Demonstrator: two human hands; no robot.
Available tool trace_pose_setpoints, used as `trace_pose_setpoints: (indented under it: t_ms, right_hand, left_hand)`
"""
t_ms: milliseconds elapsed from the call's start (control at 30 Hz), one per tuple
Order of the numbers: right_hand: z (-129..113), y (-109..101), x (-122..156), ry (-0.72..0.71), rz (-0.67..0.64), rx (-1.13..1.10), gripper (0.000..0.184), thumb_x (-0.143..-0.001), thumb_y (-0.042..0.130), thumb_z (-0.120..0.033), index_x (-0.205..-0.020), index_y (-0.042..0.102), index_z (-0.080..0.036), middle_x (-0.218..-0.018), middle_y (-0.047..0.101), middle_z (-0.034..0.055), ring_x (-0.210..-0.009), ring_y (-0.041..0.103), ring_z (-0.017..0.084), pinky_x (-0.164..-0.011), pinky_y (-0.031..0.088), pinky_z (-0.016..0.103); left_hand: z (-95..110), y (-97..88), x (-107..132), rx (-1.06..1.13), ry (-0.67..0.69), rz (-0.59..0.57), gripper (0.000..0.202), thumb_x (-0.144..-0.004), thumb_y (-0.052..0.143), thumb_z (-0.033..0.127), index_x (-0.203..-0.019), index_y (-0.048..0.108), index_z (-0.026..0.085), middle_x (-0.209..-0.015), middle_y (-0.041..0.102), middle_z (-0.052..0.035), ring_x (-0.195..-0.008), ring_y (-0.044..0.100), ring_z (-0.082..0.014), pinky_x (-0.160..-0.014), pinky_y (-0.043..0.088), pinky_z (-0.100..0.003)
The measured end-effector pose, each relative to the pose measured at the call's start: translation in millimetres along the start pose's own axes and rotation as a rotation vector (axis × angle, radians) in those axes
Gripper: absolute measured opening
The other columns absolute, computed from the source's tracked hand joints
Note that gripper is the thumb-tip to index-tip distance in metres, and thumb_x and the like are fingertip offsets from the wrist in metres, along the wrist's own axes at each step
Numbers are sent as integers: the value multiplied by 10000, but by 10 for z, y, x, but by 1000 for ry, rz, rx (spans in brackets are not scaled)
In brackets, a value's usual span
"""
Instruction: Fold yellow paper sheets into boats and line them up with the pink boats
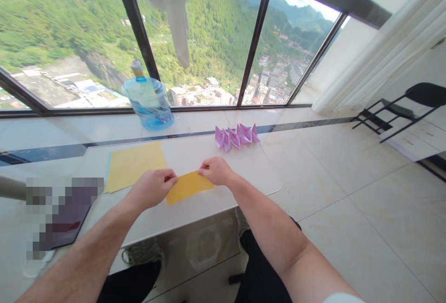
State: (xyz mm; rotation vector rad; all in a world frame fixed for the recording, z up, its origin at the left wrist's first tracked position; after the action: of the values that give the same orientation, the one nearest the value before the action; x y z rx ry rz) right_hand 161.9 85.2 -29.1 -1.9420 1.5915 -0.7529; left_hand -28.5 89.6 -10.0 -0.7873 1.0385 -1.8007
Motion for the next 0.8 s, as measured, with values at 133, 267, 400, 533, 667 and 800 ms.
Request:
trace_pose_setpoints:
  t_ms: [133, 267, 400, 533, 667, 800]
  right_hand:
    - [36, 89, -34, -16, -13, 102, 115, -833, 673, -275, -846, 768, -211, -810, 760, 19, -726, 640, 135, -632, 403, 227]
    - [62, 99, -5, -39, 34, 189, 130, -844, 646, -295, -866, 752, -221, -836, 758, 34, -748, 640, 158, -651, 397, 251]
    - [89, 67, 32, -26, 96, 213, 138, -784, 702, -302, -900, 719, -228, -857, 746, 28, -770, 638, 168, -673, 403, 258]
    - [106, 64, 51, -14, 140, 219, 115, -763, 708, -270, -866, 684, -226, -823, 717, 11, -743, 614, 163, -674, 406, 262]
    - [64, 109, 99, -121, 171, 222, 54, -790, 680, -197, -837, 663, -218, -827, 690, 4, -777, 598, 156, -716, 424, 263]
    - [-26, 177, 209, -320, 202, 306, 100, -858, 631, -149, -886, 699, -218, -918, 684, 44, -918, 595, 181, -824, 452, 277]
  left_hand:
    - [197, 79, 45, -75, 215, 188, 282, -825, 573, 310, -1042, 724, 211, -1046, 712, -95, -1057, 620, -289, -945, 457, -383]
    - [348, 363, 71, -112, 331, 17, 282, -862, 486, 190, -992, 736, 216, -967, 686, -90, -947, 641, -253, -892, 497, -380]
    - [391, 422, 77, -154, 367, 2, 321, -896, 464, 207, -1104, 709, 220, -969, 662, -88, -961, 617, -251, -905, 496, -392]
    - [394, 424, 93, -153, 396, 25, 338, -918, 429, 198, -1124, 696, 214, -970, 637, -87, -953, 591, -242, -910, 488, -391]
    - [361, 452, 98, -128, 385, 33, 332, -914, 455, 203, -1156, 682, 213, -1004, 632, -90, -996, 579, -247, -946, 471, -398]
    - [352, 467, 98, -123, 378, 33, 342, -912, 462, 194, -1190, 661, 208, -1025, 630, -93, -991, 574, -246, -938, 468, -397]
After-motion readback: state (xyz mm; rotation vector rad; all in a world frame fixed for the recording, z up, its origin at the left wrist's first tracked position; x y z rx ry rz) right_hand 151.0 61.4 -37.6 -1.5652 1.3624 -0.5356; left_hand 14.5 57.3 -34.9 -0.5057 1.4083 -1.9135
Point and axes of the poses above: each hand's wrist, its own x-axis away from the middle knuckle, its own y-axis out of the palm, z = x × y, the point moved 7 cm from there along -x, towards the middle knuckle
